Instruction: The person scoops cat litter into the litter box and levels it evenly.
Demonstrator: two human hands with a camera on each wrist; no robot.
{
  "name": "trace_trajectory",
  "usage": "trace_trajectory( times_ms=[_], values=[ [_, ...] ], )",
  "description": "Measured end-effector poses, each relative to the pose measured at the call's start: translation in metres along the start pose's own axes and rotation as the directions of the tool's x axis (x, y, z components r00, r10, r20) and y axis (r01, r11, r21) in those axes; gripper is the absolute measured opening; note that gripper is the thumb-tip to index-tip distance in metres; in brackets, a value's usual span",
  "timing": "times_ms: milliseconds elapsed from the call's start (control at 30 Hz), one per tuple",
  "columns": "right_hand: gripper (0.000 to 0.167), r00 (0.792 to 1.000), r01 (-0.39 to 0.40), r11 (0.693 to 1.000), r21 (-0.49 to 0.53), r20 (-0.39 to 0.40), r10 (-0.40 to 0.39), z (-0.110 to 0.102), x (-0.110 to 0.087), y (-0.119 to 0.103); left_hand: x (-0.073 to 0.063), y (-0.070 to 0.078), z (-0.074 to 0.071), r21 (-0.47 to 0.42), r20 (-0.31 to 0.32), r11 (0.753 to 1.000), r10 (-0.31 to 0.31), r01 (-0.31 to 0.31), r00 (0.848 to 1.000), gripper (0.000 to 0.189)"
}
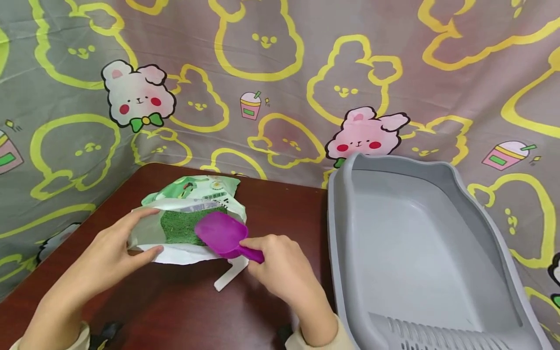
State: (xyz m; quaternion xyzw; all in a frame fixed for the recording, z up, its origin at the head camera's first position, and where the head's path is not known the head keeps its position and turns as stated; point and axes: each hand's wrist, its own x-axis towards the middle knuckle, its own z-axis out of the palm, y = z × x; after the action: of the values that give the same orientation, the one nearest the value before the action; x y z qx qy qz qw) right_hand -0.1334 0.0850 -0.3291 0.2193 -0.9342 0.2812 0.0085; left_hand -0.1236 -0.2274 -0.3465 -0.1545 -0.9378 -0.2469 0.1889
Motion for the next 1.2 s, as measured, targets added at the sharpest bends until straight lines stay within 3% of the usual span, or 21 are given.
trace_trajectory(
  times_ms=[200, 433, 767, 933, 1200],
  values=[
    [0.031, 1.0, 0.01, 1.0, -0.026, -0.024, -0.01, 0.011, 0.012, 0.002, -0.001, -0.002, 0.001, 0.013, -0.024, 0.999, 0.029, -0.029, 0.999, 0.075],
    [0.032, 0.999, -0.005, 0.997, -0.075, -0.035, 0.002, 0.025, 0.022, 0.007, -0.003, -0.002, 0.003, 0.019, -0.042, 1.0, 0.024, -0.023, 0.999, 0.077],
    [0.031, 1.0, 0.015, 0.995, -0.099, -0.001, -0.015, 0.019, 0.023, 0.0, 0.0, 0.0, 0.004, 0.0, -0.025, 1.0, 0.024, -0.024, 0.999, 0.083],
    [0.031, 1.0, 0.024, 0.997, -0.071, 0.007, -0.024, 0.02, 0.027, -0.001, 0.001, 0.002, 0.004, -0.001, -0.006, 1.0, 0.007, -0.007, 1.0, 0.084],
    [0.036, 0.999, -0.024, 0.999, 0.023, 0.038, 0.023, 0.037, 0.039, 0.008, 0.001, 0.003, 0.004, -0.007, 0.02, 1.0, -0.016, 0.016, 1.0, 0.086]
  ],
)
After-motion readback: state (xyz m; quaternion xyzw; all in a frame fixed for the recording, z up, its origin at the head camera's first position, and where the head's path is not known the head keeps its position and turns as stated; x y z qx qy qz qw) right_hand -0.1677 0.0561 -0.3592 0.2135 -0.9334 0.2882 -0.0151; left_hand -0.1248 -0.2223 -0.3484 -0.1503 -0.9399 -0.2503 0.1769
